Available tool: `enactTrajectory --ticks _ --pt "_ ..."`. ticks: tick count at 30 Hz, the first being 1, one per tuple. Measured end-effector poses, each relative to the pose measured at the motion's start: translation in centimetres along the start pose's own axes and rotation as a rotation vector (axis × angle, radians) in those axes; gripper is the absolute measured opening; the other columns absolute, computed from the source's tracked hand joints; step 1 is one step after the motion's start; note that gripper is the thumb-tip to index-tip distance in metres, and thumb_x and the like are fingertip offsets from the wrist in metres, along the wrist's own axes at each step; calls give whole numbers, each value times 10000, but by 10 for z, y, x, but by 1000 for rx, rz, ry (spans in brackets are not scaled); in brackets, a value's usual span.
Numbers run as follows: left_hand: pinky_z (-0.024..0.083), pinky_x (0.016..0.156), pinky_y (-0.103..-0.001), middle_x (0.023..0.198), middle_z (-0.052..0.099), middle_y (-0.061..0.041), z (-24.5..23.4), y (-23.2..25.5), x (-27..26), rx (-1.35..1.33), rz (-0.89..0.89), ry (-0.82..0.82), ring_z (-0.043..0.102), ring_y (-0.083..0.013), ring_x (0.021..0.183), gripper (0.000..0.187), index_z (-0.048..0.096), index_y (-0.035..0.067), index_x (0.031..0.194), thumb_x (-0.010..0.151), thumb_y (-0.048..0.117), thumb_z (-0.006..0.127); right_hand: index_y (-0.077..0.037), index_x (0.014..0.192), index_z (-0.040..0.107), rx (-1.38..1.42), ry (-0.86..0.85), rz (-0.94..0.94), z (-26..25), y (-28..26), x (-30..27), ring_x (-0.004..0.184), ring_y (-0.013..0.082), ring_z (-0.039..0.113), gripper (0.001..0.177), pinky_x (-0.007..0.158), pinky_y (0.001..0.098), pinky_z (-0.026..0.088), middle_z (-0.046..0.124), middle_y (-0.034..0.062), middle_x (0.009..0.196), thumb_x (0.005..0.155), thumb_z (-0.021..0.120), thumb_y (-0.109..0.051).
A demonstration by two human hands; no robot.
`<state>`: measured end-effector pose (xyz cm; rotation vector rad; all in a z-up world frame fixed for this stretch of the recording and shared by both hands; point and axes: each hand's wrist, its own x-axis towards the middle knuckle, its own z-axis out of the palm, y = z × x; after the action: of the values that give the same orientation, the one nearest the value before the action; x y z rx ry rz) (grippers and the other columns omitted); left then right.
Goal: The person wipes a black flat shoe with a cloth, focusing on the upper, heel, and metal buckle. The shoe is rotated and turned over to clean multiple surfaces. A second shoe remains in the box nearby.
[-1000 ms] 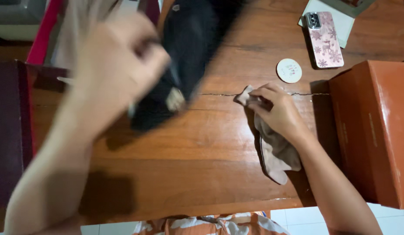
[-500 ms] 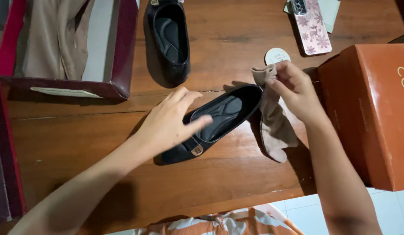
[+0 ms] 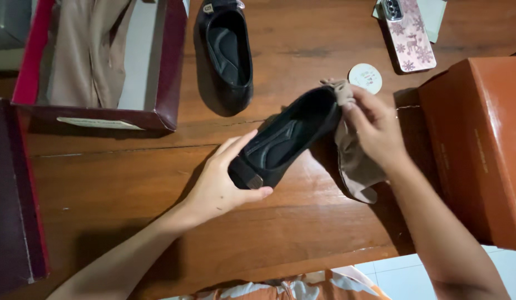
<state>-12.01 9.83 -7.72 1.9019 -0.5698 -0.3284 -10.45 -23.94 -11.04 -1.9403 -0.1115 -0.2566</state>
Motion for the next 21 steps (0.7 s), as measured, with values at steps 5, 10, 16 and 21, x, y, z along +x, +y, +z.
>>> enactTrajectory --ticks 5,10,16,21 --pt "490 1076 -305 1341 699 -111 -4 -19 7 -348 -117 -6 651 -167 1213 900 499 40 1519 724 208 886 16 1478 534 -381 -9 -417 33 -24 -12 1485 385 485 505 1251 455 366 536 228 1543 988 524 136" --pt "494 1030 -278 1293 697 -73 -8 -33 9 -452 -150 -70 638 -116 1150 875 478 47 1540 758 171 851 -58 1467 524 -463 -238 -708 69 -48 -37 1490 326 457 526 1295 485 327 556 153 1504 977 615 109" --pt "495 914 -250 1085 672 -12 -10 -36 14 -438 -202 -90 606 -92 978 913 485 59 1545 734 207 877 -20 1457 543 -560 -259 -773 71 -41 -26 1472 325 472 515 1273 502 346 580 154 1497 965 638 99" --pt "502 836 -239 916 621 32 -10 -32 16 -393 -317 -71 606 -71 881 883 504 77 1529 743 265 857 1 1462 571 -547 -31 -458 51 -37 -5 1534 363 465 507 1315 491 358 548 188 1566 975 621 131"
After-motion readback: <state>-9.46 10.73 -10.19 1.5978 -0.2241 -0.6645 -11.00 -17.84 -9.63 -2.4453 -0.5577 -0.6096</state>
